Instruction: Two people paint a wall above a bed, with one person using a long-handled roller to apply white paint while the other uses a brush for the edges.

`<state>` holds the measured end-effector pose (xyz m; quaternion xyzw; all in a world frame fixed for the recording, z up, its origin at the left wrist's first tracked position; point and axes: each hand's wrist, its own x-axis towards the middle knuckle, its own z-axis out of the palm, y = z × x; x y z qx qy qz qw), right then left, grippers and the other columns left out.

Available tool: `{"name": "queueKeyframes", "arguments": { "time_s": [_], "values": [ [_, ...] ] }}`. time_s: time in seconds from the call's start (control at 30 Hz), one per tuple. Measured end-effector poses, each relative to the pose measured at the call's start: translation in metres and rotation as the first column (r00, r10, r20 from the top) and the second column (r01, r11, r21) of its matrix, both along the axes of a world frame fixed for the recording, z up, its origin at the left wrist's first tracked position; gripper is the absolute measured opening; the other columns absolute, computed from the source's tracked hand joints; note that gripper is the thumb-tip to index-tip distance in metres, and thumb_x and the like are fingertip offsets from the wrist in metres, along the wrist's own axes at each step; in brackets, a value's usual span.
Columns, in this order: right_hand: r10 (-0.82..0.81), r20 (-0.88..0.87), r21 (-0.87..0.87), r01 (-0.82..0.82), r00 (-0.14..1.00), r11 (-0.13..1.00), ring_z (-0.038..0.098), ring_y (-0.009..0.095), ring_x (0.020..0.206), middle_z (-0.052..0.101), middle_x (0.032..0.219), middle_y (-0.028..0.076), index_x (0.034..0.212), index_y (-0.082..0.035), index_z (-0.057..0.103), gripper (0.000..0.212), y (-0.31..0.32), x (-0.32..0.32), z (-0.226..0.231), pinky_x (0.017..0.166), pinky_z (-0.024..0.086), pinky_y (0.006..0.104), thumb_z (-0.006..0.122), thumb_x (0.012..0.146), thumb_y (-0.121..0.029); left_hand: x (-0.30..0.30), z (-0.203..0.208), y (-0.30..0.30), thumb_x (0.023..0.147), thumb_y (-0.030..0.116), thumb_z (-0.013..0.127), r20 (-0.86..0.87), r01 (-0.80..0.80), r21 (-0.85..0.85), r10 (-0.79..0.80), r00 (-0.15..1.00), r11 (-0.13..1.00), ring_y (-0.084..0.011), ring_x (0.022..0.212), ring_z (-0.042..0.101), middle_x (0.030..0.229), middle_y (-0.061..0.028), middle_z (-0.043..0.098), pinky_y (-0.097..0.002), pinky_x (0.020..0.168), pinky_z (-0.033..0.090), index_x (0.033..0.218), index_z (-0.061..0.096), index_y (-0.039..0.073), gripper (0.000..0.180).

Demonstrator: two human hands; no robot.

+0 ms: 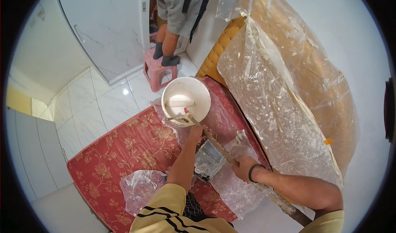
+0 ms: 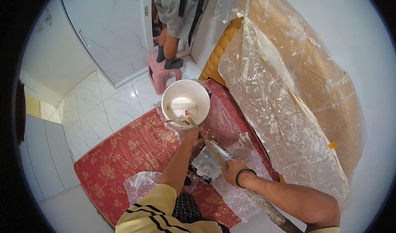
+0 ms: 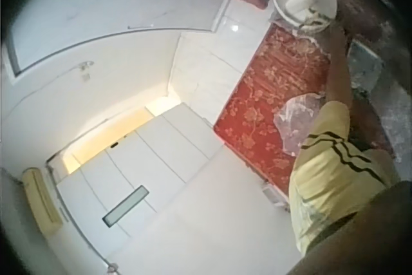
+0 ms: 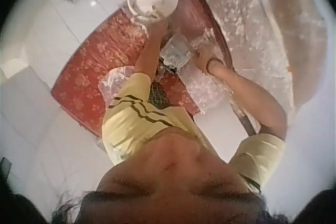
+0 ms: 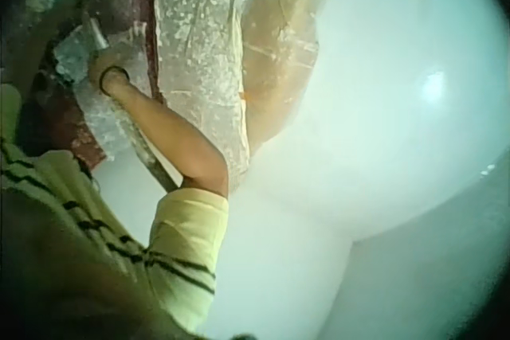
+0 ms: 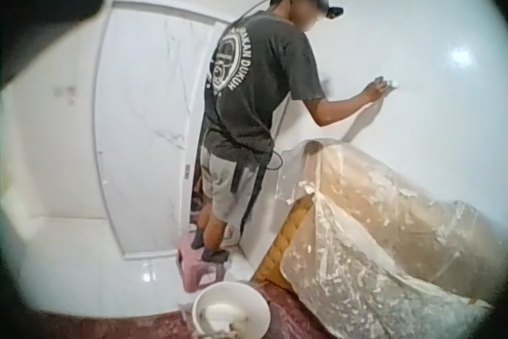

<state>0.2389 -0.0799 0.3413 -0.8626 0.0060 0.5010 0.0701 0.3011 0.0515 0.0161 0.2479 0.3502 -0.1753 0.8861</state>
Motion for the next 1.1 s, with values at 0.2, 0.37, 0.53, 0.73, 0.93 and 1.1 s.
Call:
{"name": "queueKeyframes", "arguments": {
  "time_s": [0.2,0.37,0.53,0.73,0.93,1.1],
  "values": [
    [0.051,0.185,0.037,-0.059,0.981,0.998,0.063,0.034,0.067,0.063,0.077,0.019,0.088,0.003,0.06,0.031,-0.032,-0.041,-0.016,0.061,0.05,0.0415,0.05,0.085,-0.027,-0.022,0.004,-0.016,0.082,0.0,0.052,0.022,-0.06,-0.035,0.061,0.998,0.998,-0.0306,0.072,0.062,0.079,-0.0125,0.053,-0.0388,0.063,0.057,0.09,0.046,-0.004,0.011],
    [-0.045,0.141,0.091,0.032,0.989,0.995,0.061,0.037,0.076,0.063,0.08,0.021,0.089,0.001,0.059,0.03,-0.053,-0.052,-0.013,0.069,0.048,0.0439,0.05,0.084,-0.027,-0.032,0.01,-0.024,0.082,0.0,0.053,0.08,-0.033,0.029,0.031,0.996,0.999,-0.0298,0.07,0.063,0.078,-0.0148,0.054,-0.0372,0.062,0.057,0.091,0.047,-0.007,0.013],
    [0.021,0.251,0.227,-0.08,0.968,0.97,0.055,0.02,0.042,0.056,0.057,0.012,0.089,0.001,0.055,0.025,-0.082,-0.064,-0.006,0.038,0.043,0.0336,0.049,0.085,-0.023,-0.036,0.034,-0.041,0.082,0.001,0.054,0.055,0.023,0.073,-0.028,0.998,0.997,-0.0293,0.069,0.063,0.081,-0.0188,0.058,-0.035,0.061,0.057,0.092,0.047,-0.008,0.015],
    [0.104,0.422,0.187,-0.199,0.901,0.962,0.06,0.034,0.063,0.059,0.066,0.02,0.09,0.0,0.055,0.028,-0.108,-0.108,0.004,0.056,0.046,0.0417,0.053,0.084,-0.026,-0.064,0.063,-0.052,0.081,0.002,0.055,0.142,0.013,0.115,-0.029,0.989,0.993,-0.0291,0.067,0.064,0.085,-0.0191,0.06,-0.0372,0.063,0.057,0.094,0.048,-0.007,0.017],
    [-0.105,0.306,0.235,0.031,0.946,0.972,0.06,0.038,0.071,0.06,0.072,0.023,0.106,0.002,0.054,0.038,-0.133,-0.159,0.027,0.061,0.047,0.0417,0.055,0.083,-0.028,-0.096,0.084,-0.06,0.083,0.004,0.055,0.208,0.102,0.057,-0.112,0.972,0.993,-0.0298,0.072,0.064,0.084,-0.0133,0.059,-0.0383,0.065,0.057,0.093,0.049,-0.004,0.015],
    [-0.225,0.219,0.225,0.175,0.95,0.959,0.06,0.04,0.069,0.06,0.071,0.022,0.114,-0.005,0.05,0.038,-0.149,-0.206,0.038,0.066,0.048,0.0432,0.055,0.082,-0.025,-0.122,0.104,-0.066,0.086,0.006,0.053,0.149,0.228,0.065,-0.235,0.96,0.972,-0.032,0.079,0.064,0.083,-0.0136,0.058,-0.0378,0.072,0.056,0.091,0.051,-0.005,0.013]
  ]
}}
